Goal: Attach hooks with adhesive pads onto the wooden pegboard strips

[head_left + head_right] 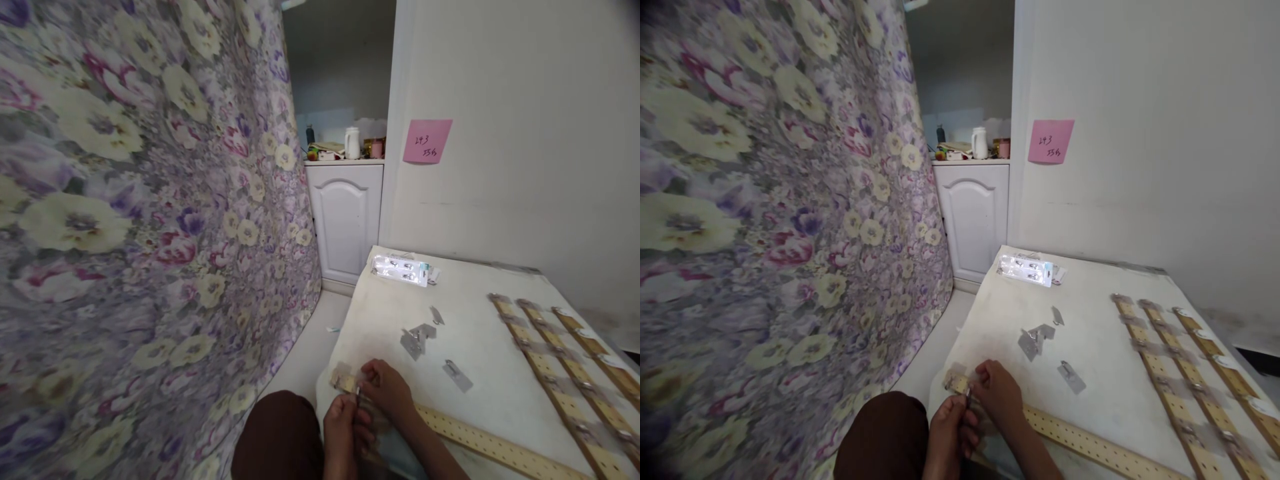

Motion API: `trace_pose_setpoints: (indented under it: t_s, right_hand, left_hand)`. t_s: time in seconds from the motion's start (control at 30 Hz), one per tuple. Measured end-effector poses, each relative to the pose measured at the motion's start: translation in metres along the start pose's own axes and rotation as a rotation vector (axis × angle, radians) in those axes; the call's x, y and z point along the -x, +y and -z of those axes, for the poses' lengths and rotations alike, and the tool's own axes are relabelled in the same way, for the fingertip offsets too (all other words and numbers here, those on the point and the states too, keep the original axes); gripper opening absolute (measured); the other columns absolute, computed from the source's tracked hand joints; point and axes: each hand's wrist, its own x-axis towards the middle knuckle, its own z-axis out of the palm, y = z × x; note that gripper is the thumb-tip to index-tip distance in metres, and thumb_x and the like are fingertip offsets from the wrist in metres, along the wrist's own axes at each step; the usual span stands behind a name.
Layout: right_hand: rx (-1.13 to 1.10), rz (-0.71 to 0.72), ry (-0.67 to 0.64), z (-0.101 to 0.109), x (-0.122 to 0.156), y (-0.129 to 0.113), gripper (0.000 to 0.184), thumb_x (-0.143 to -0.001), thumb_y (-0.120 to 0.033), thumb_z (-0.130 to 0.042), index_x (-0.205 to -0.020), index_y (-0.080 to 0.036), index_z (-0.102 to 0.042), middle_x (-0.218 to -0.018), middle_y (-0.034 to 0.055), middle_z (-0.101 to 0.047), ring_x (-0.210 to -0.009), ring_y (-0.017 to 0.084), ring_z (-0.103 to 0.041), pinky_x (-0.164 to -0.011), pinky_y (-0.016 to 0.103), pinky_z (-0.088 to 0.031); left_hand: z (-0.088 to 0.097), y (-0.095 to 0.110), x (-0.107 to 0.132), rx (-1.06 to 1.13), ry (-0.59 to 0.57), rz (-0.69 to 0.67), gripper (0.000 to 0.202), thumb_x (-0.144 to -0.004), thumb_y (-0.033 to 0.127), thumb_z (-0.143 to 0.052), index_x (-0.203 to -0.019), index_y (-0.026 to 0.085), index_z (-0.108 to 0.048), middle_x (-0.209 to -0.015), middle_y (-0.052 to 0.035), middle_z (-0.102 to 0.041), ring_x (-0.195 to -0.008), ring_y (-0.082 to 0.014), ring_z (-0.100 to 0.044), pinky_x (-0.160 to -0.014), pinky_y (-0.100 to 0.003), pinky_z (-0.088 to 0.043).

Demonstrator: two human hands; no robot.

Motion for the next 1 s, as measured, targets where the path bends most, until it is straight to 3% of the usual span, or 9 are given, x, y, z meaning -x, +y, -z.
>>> trace_pose_setpoints:
  t_s: [0.57, 1.0]
  right_hand:
    - [0.016, -0.034, -0.149, 0.003, -0.021, 0.007, 0.023, -0.059, -0.029, -0.068, -0.081, -0.022, -0.065, -0.076, -0.0016, -0.066, -0.071, 0.015, -0.059, -0.06, 0.022, -0.037]
    - [-0.033, 0.021, -0.049, 0.002, -0.011, 0.001, 0.022, -0.063, -0.03, -0.066, -0.083, -0.02, -0.065, -0.08, 0.0005, -0.067, -0.074, 0.015, -0.059, -0.065, 0.023, -0.039]
  left_hand:
    - [0.003, -0.003, -0.006, -0.047, 0.002, 0.009, 0.043, -0.064, 0.06, -0.06, -0.071, 0.021, -0.044, -0.051, 0.0043, -0.06, -0.031, -0.0084, -0.05, -0.029, -0.016, -0.023]
    - [0.009, -0.009, -0.014, -0.054, -0.012, -0.025, 0.046, -0.061, 0.063, -0.062, -0.073, 0.021, -0.044, -0.046, 0.0052, -0.058, -0.03, -0.0088, -0.047, -0.029, -0.016, -0.024]
